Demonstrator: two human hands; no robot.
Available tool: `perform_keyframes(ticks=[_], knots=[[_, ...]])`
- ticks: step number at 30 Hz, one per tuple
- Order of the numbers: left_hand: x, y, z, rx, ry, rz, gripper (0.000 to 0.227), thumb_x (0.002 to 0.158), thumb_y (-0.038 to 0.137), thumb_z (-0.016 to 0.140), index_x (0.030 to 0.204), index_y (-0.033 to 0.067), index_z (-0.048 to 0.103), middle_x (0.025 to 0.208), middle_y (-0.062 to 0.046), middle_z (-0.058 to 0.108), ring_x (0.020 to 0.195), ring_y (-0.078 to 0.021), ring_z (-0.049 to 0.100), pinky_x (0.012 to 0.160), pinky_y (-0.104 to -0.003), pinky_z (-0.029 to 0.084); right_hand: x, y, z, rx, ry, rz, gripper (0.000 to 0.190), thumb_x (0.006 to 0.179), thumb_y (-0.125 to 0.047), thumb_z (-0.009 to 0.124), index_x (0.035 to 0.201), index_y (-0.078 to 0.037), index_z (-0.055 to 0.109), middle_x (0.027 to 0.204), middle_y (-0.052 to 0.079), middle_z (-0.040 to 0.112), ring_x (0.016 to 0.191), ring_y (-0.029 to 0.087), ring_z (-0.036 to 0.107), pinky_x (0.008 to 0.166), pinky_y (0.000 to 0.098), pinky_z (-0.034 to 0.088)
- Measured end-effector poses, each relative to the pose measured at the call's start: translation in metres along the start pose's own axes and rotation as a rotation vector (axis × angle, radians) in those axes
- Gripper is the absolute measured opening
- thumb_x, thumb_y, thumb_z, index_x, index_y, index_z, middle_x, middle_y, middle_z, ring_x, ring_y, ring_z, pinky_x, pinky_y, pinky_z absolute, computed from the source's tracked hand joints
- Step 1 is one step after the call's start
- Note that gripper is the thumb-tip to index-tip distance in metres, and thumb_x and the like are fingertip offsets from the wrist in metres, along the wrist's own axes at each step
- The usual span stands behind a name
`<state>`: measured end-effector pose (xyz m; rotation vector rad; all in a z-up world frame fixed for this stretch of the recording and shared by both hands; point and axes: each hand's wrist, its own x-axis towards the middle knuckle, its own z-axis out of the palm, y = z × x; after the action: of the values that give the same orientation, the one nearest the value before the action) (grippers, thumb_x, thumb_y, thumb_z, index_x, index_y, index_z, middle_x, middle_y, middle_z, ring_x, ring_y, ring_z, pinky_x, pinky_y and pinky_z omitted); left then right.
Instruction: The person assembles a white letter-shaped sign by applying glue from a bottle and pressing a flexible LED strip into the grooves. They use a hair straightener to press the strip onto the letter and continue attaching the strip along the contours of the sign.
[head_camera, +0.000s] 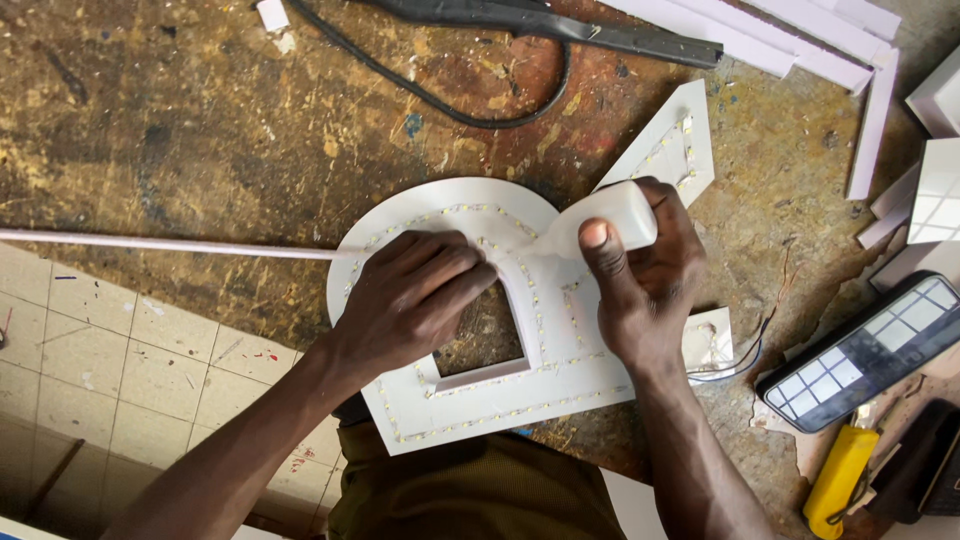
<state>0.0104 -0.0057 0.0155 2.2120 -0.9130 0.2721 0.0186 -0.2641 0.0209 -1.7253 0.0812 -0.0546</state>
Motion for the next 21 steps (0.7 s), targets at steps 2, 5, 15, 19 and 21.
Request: perform_keyframes(ticks=[2, 5, 15, 19, 21], knots=[[-0.001, -0.002, 0.001, -0.034, -0.020, -0.015, 0.023, 0.107, -0.006, 0.066, 0.120, 0.0101, 0.076, 0.101, -0.009, 0.073, 0.105, -0.0357, 0.079, 0.085, -0.047, 0.063, 0.001, 0.001, -0.002, -0.012, 0.005, 0.017, 0.041, 0.109, -0.033, 0.078, 0.124, 0.004, 0.069, 0.098, 0.016, 0.069, 0.096, 0.019, 0.070, 0.092, 0.0383, 0.063], [-0.003, -0.004, 0.005, -0.044, -0.026, -0.023, 0.024, 0.107, -0.006, 0.066, 0.125, 0.0107, 0.071, 0.099, -0.010, 0.074, 0.104, -0.0375, 0.080, 0.087, -0.049, 0.065, 0.000, 0.000, 0.000, -0.007, -0.004, 0.030, 0.040, 0.108, -0.030, 0.079, 0.123, 0.006, 0.069, 0.101, 0.019, 0.069, 0.098, 0.021, 0.068, 0.095, 0.0410, 0.062], [-0.009, -0.009, 0.007, -0.005, -0.034, 0.015, 0.020, 0.109, 0.002, 0.068, 0.126, 0.0136, 0.066, 0.107, -0.013, 0.076, 0.104, -0.0379, 0.081, 0.088, -0.049, 0.066, 0.000, -0.001, 0.004, 0.058, -0.034, 0.041, 0.040, 0.104, -0.022, 0.080, 0.123, 0.009, 0.066, 0.111, 0.023, 0.069, 0.107, 0.028, 0.067, 0.101, 0.0446, 0.058], [-0.010, -0.009, 0.010, -0.007, -0.016, 0.014, 0.018, 0.109, 0.002, 0.068, 0.122, 0.0144, 0.066, 0.105, -0.012, 0.075, 0.102, -0.0369, 0.081, 0.088, -0.048, 0.066, 0.001, -0.001, 0.005, 0.051, -0.032, 0.030, 0.040, 0.105, -0.024, 0.079, 0.122, 0.010, 0.065, 0.110, 0.023, 0.069, 0.107, 0.027, 0.066, 0.100, 0.0453, 0.057], [-0.011, -0.009, 0.010, -0.005, -0.015, 0.014, 0.016, 0.109, 0.002, 0.067, 0.120, 0.0147, 0.065, 0.105, -0.012, 0.074, 0.102, -0.0372, 0.081, 0.088, -0.047, 0.066, 0.001, 0.001, 0.005, 0.041, -0.037, 0.016, 0.041, 0.104, -0.025, 0.080, 0.121, 0.010, 0.066, 0.110, 0.024, 0.069, 0.106, 0.029, 0.067, 0.099, 0.0461, 0.057]])
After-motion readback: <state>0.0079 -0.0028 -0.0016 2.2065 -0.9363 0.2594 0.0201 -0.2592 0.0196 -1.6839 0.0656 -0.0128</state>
